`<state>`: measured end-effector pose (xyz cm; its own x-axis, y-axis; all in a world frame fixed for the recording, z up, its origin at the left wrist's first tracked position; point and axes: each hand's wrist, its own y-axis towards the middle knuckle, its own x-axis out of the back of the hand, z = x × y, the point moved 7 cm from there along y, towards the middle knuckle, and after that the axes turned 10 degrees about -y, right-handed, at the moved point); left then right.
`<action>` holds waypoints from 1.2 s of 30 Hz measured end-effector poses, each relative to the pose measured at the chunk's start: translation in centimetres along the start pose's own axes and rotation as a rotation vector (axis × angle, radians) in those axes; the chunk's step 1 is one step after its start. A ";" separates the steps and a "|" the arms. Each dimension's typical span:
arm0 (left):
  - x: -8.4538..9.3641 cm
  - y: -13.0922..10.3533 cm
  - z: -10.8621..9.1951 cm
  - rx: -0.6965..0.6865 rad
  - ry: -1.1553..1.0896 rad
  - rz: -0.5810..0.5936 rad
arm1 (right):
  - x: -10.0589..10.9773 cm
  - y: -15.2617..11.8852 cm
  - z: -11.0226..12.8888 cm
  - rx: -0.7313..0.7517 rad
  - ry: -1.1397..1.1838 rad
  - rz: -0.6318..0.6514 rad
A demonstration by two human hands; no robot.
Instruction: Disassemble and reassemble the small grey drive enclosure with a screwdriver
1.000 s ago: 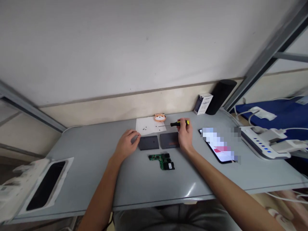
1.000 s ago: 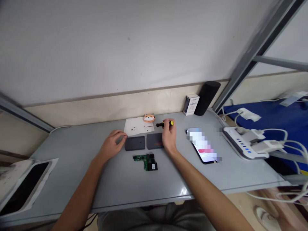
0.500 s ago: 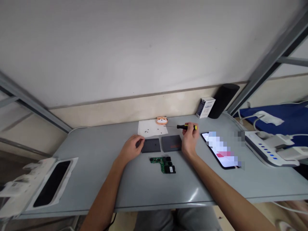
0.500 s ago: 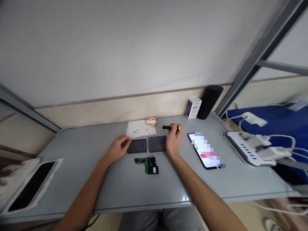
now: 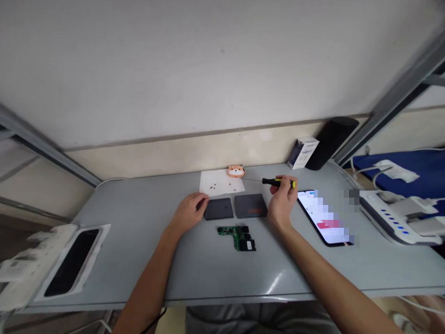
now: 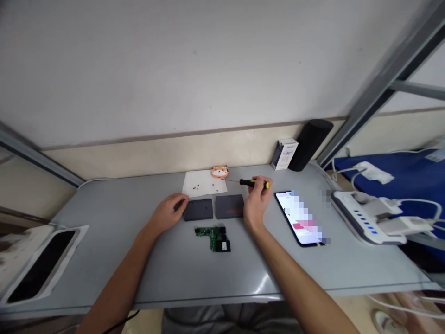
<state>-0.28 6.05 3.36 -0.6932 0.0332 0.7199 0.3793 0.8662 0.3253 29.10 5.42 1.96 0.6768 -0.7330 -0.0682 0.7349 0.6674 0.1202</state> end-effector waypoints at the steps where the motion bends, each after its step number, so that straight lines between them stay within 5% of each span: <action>1: -0.1 0.0 0.2 0.009 -0.009 -0.013 | 0.2 0.1 0.1 -0.001 0.007 -0.009; 5: -0.2 -0.2 0.8 0.042 -0.017 -0.051 | 0.4 0.4 0.5 0.004 0.008 -0.009; 10: 0.9 -0.4 2.1 0.120 0.009 -0.205 | -1.2 0.0 -0.5 -0.106 0.019 0.147; 17: 2.0 -0.4 2.4 0.049 0.004 -0.327 | -1.9 -0.5 -1.2 -0.154 0.014 0.232; 27: 1.2 -0.3 2.3 0.042 0.013 -0.213 | -2.2 -0.3 -1.8 -0.189 -0.036 0.262; 36: 1.9 -0.2 2.9 0.090 0.000 -0.235 | -2.3 -0.4 -1.5 -0.199 -0.024 0.265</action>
<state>-3.49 7.36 2.91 -0.7562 -0.1741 0.6308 0.1514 0.8912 0.4276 27.27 7.04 0.63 0.8462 -0.5316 -0.0365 0.5287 0.8462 -0.0659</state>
